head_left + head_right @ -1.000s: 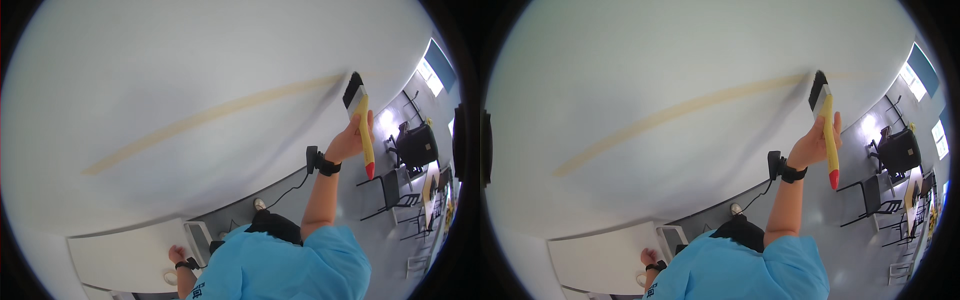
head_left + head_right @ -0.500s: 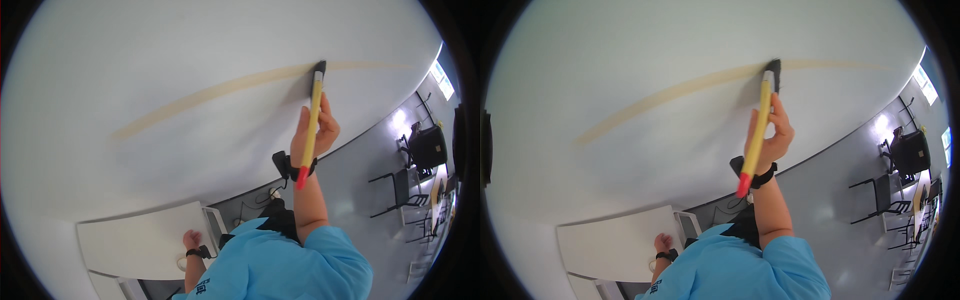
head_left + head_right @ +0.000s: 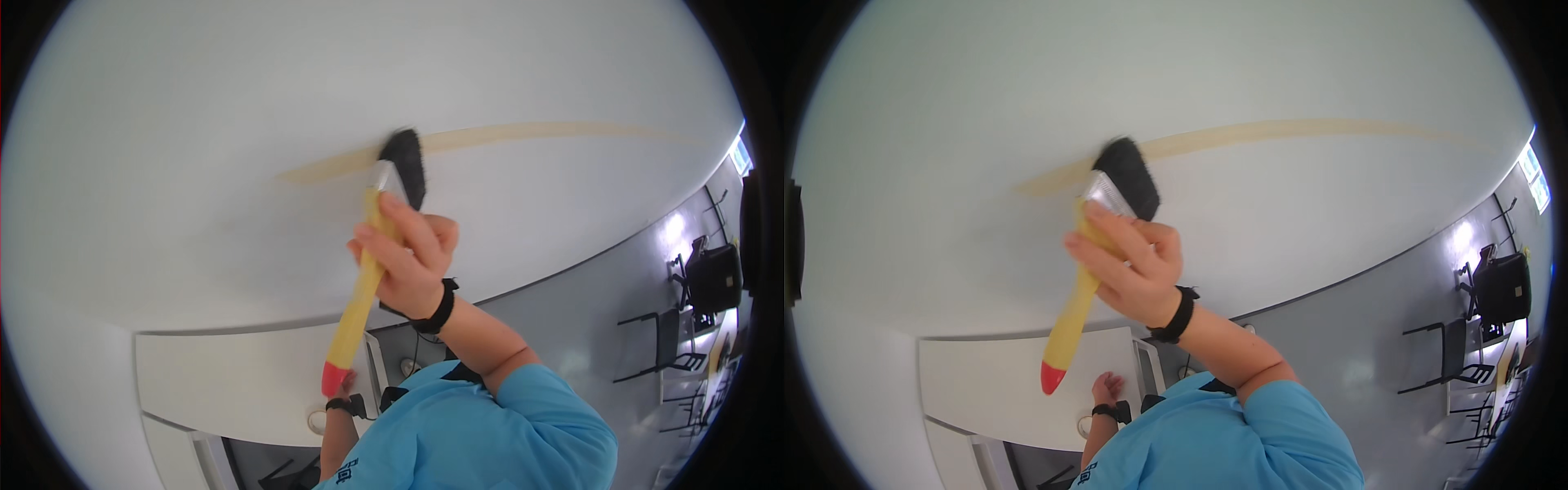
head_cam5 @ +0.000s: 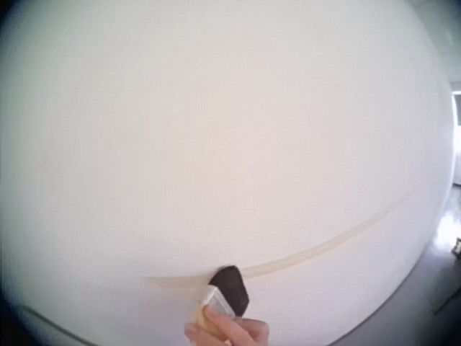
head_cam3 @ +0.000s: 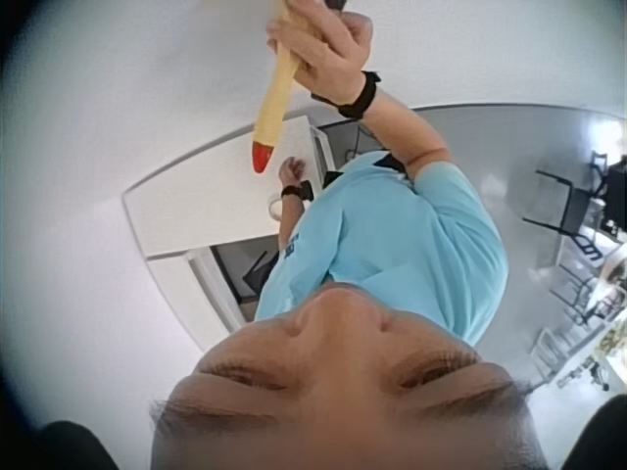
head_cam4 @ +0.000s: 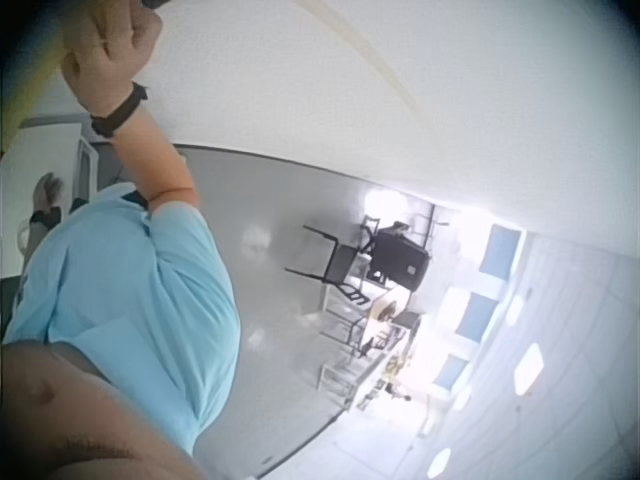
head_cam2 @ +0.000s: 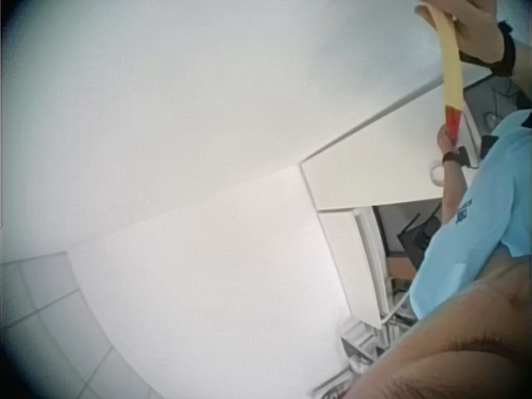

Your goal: Painting a beige line on a white wall using a brush along a masking tape guide.

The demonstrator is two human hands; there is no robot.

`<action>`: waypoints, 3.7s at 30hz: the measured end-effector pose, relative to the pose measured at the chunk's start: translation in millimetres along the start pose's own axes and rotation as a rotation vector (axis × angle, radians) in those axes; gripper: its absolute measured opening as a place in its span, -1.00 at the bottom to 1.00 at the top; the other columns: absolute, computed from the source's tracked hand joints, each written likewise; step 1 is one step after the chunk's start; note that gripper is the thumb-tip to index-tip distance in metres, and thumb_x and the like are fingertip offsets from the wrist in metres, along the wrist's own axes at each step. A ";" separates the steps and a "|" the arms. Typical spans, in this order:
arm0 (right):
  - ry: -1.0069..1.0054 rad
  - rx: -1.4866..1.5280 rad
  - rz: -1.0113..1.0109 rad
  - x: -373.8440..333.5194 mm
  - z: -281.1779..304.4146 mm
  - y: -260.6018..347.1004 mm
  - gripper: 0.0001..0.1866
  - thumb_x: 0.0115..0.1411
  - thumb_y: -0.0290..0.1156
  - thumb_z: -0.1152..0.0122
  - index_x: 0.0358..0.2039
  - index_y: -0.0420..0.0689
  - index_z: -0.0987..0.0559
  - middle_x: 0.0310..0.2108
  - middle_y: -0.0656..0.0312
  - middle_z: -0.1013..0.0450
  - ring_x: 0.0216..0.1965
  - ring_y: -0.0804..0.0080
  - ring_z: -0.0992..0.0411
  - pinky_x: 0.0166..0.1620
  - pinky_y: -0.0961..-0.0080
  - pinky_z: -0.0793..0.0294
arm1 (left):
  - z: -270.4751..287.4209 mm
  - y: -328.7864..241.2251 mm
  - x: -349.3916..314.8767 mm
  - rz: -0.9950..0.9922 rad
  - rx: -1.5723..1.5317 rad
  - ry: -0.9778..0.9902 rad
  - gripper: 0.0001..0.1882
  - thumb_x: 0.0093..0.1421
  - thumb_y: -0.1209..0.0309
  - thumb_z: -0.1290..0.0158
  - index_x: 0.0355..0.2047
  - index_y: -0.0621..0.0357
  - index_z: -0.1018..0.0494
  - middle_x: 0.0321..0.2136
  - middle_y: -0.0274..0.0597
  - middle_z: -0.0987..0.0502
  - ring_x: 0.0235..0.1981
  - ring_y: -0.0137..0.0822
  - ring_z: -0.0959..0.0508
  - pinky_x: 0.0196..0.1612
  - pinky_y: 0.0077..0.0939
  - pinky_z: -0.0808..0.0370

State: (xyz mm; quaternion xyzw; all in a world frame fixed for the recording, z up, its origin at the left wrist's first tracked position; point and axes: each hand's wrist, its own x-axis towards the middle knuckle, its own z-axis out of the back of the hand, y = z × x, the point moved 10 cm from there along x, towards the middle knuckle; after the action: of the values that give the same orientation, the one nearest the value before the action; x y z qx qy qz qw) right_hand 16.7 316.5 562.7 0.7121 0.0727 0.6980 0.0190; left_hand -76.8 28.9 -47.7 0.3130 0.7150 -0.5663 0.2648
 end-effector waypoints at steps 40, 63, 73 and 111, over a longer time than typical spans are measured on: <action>-0.153 0.802 -0.418 1.0 84.5 -160.0 -0.66 0.19 -0.56 -0.18 0.00 -0.14 -0.43 0.01 0.04 -0.38 -0.06 0.39 -0.37 -0.13 0.53 -0.43 | -13.1 -15.9 -23.9 -0.109 0.063 -0.034 -0.73 0.17 0.27 -0.02 -0.20 0.16 -0.39 -0.46 -0.07 -0.57 -0.48 -0.21 -0.60 -0.52 -0.53 -0.52; -0.302 0.710 -0.562 -3.2 230.7 -327.2 -0.63 0.20 -0.52 -0.18 0.03 -0.20 -0.39 -0.03 0.16 -0.39 -0.11 0.52 -0.35 -0.12 0.57 -0.41 | -258.5 -70.2 -113.6 -0.449 0.355 0.226 -0.81 0.24 0.27 -0.03 -0.24 0.08 -0.42 -0.45 -0.34 -0.50 -0.43 -0.46 -0.52 -0.37 -0.63 -0.44; -0.388 0.673 -0.615 0.2 294.3 -398.9 -0.63 0.19 -0.53 -0.17 0.02 -0.20 -0.40 -0.07 0.21 -0.41 -0.12 0.57 -0.34 -0.11 0.60 -0.38 | -385.7 -112.1 -213.4 -0.780 0.407 0.306 -0.74 0.25 0.37 -0.03 -0.07 0.13 -0.37 -0.32 -0.31 -0.48 -0.35 -0.44 -0.51 -0.28 -0.58 -0.44; -0.521 0.146 -0.513 30.6 445.6 -492.9 -0.70 0.19 -0.51 -0.19 -0.05 -0.23 -0.47 -0.12 0.24 -0.43 -0.16 0.56 -0.37 -0.10 0.61 -0.38 | -497.0 -114.9 -283.4 -0.945 0.352 0.268 -0.77 0.22 0.39 -0.03 -0.19 0.03 -0.21 -0.29 -0.34 -0.33 -0.28 -0.43 -0.39 -0.16 -0.47 -0.36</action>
State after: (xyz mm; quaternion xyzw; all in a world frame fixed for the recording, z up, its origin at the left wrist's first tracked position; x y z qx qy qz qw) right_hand 423.4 841.0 518.7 0.8241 0.2909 0.4589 0.1602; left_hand 13.5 453.2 342.5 0.0657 0.6999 -0.6905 -0.1702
